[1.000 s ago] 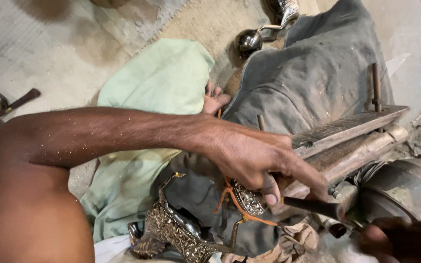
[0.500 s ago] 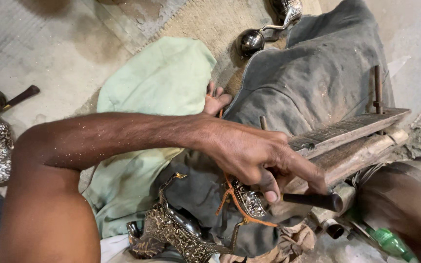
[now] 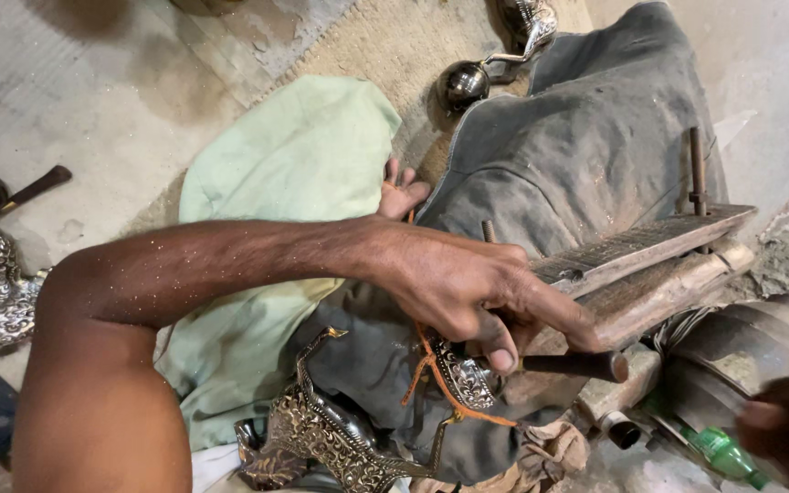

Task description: The person sits on the floor holding a small punch against a silver ornamental metal piece and repeatedly strikes the punch with a wooden mallet to shape and decorate it, repositioning the piece and punch between strikes.

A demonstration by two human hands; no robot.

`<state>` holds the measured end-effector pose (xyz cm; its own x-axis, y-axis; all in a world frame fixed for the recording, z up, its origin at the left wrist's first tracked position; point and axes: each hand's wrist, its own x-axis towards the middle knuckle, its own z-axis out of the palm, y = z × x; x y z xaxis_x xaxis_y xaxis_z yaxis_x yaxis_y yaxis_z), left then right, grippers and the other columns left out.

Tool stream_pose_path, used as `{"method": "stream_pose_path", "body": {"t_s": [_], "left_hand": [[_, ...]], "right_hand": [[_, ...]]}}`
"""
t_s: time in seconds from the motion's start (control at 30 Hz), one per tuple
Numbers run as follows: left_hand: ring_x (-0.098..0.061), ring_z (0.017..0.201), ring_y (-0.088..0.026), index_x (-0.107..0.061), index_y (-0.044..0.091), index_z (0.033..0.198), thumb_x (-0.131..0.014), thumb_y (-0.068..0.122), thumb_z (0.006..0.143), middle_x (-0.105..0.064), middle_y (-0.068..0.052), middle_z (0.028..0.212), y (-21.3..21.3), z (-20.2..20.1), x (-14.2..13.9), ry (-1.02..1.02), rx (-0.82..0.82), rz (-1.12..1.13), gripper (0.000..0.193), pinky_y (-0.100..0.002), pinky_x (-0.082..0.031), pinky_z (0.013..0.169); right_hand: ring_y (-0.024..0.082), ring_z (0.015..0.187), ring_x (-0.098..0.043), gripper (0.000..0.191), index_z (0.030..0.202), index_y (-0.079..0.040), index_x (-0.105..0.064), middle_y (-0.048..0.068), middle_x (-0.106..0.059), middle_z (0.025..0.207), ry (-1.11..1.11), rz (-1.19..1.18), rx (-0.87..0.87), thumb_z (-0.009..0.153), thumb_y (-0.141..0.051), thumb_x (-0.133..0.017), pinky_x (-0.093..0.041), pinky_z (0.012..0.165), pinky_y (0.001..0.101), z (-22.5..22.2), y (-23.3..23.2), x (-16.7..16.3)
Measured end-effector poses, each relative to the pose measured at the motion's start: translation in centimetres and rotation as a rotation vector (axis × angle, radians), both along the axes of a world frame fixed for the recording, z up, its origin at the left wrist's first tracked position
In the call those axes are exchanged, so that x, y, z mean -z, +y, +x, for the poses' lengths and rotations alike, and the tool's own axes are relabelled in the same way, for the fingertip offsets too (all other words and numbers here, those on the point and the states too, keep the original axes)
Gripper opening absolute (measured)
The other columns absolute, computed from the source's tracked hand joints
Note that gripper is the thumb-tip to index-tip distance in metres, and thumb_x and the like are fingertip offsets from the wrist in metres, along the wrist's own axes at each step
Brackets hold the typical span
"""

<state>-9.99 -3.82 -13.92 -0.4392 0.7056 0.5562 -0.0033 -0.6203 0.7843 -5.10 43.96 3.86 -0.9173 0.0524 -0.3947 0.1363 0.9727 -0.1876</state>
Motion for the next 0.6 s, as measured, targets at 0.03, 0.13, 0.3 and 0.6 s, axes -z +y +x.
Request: {"method": "stream_pose_path", "body": {"t_s": [0.03, 0.13, 0.3, 0.6], "left_hand": [[-0.071, 0.099, -0.016, -0.045, 0.013, 0.158, -0.076, 0.024, 0.1, -0.073, -0.007, 0.122, 0.0, 0.0, 0.1, 0.008, -0.016, 0.046, 0.067, -0.037, -0.059, 0.087], [-0.069, 0.096, -0.019, -0.047, 0.011, 0.153, -0.077, 0.026, 0.095, -0.072, -0.009, 0.127, -0.3, -0.2, 0.2, 0.012, -0.033, 0.001, 0.067, -0.038, -0.057, 0.083], [-0.073, 0.095, -0.017, -0.048, 0.01, 0.155, -0.076, 0.03, 0.093, -0.078, -0.009, 0.107, -0.7, -0.1, 0.0, -0.025, 0.025, -0.136, 0.071, -0.037, -0.057, 0.085], [-0.073, 0.1, -0.017, -0.04, 0.009, 0.16, -0.073, 0.027, 0.096, -0.074, -0.01, 0.124, -0.9, -0.1, 0.0, -0.029, 0.021, -0.077, 0.074, -0.036, -0.06, 0.088]], "right_hand": [[0.026, 0.092, -0.071, 0.047, 0.12, -0.002, -0.059, 0.016, -0.07, 0.101, 0.0, -0.001, -0.001, 0.077, -0.003, -0.077, -0.055, 0.084, 0.0385, -0.1, 0.0, 0.0], [0.026, 0.092, -0.071, 0.048, 0.121, -0.002, -0.059, 0.016, -0.07, 0.101, 0.007, -0.002, 0.006, 0.076, -0.003, -0.077, -0.055, 0.084, 0.0385, -0.2, -0.2, -0.1], [0.026, 0.092, -0.071, 0.05, 0.122, -0.001, -0.059, 0.016, -0.071, 0.102, 0.006, -0.003, 0.001, 0.076, -0.001, -0.077, -0.055, 0.084, 0.0384, -0.4, -0.5, -0.1], [0.026, 0.094, -0.071, 0.054, 0.125, -0.001, -0.059, 0.017, -0.071, 0.103, 0.02, -0.014, -0.007, 0.074, 0.001, -0.077, -0.056, 0.084, 0.0383, -1.1, -0.9, -0.4]]}}
